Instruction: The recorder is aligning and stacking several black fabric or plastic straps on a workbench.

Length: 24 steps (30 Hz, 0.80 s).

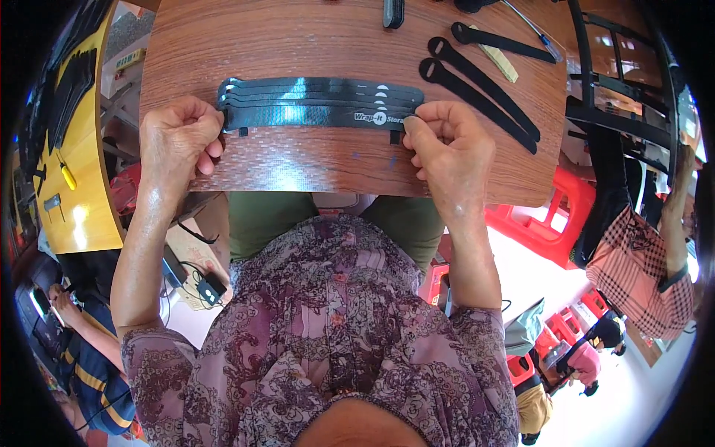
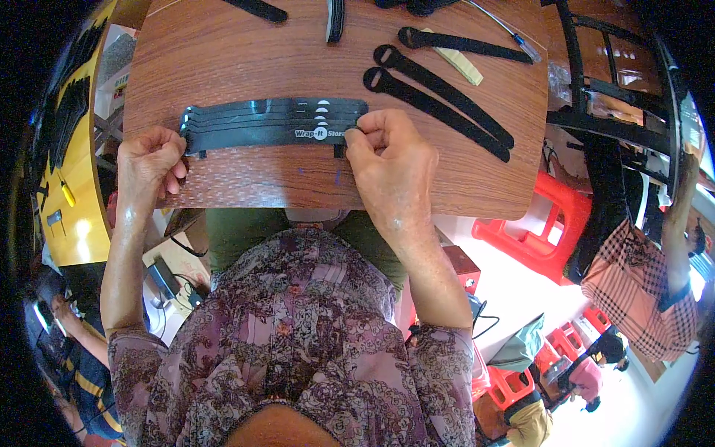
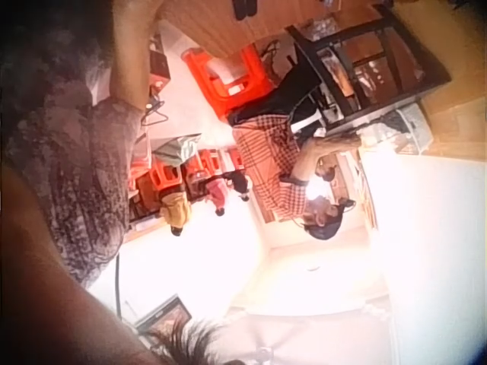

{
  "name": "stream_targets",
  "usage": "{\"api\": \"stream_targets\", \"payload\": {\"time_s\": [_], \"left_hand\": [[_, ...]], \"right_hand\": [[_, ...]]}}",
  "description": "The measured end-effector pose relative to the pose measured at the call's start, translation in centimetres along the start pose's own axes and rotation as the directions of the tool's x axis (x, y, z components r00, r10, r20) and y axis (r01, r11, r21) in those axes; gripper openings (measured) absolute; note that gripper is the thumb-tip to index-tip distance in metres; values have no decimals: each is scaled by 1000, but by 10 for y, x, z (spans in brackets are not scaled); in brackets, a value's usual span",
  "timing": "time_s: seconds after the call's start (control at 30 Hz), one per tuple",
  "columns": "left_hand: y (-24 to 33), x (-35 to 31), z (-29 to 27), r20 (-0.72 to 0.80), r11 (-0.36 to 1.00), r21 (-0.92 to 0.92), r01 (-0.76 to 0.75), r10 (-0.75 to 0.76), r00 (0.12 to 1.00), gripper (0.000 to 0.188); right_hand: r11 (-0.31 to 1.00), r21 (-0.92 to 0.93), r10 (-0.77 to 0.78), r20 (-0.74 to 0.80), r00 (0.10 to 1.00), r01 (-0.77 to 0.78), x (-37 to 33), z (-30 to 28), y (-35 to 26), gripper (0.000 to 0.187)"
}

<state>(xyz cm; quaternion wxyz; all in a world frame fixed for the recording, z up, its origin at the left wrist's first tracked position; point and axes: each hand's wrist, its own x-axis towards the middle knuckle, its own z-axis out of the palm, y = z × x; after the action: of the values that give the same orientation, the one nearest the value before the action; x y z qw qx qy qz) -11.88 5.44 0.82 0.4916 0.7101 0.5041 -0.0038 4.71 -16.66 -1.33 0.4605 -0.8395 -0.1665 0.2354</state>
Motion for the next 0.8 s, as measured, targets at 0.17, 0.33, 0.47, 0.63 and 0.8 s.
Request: {"api": "stream_targets", "payload": {"time_s": [0.17,0.33,0.47,0.63,0.8], "left_hand": [[-1,0,0,4,1000,-11,6,-6,1000,16],[-3,1,0,0,1000,-16,-9,9,1000,15],[-3,1,0,1,1000,-24,1,-1,1000,14],[-5,3,0,5,999,-40,-15,15,1000,14],[2,-1,-1,-13,1000,3,1,-1,1000,14]], "right_hand": [[1000,-16,-17,-55,998,16,0,2,1,19],[998,-52,-41,-53,998,39,-1,2,1,21],[997,-64,-41,-52,998,38,-1,2,2,21],[993,-89,-85,-92,992,77,-2,4,4,23],[981,-192,-51,-74,996,36,-3,2,0,24]]}}
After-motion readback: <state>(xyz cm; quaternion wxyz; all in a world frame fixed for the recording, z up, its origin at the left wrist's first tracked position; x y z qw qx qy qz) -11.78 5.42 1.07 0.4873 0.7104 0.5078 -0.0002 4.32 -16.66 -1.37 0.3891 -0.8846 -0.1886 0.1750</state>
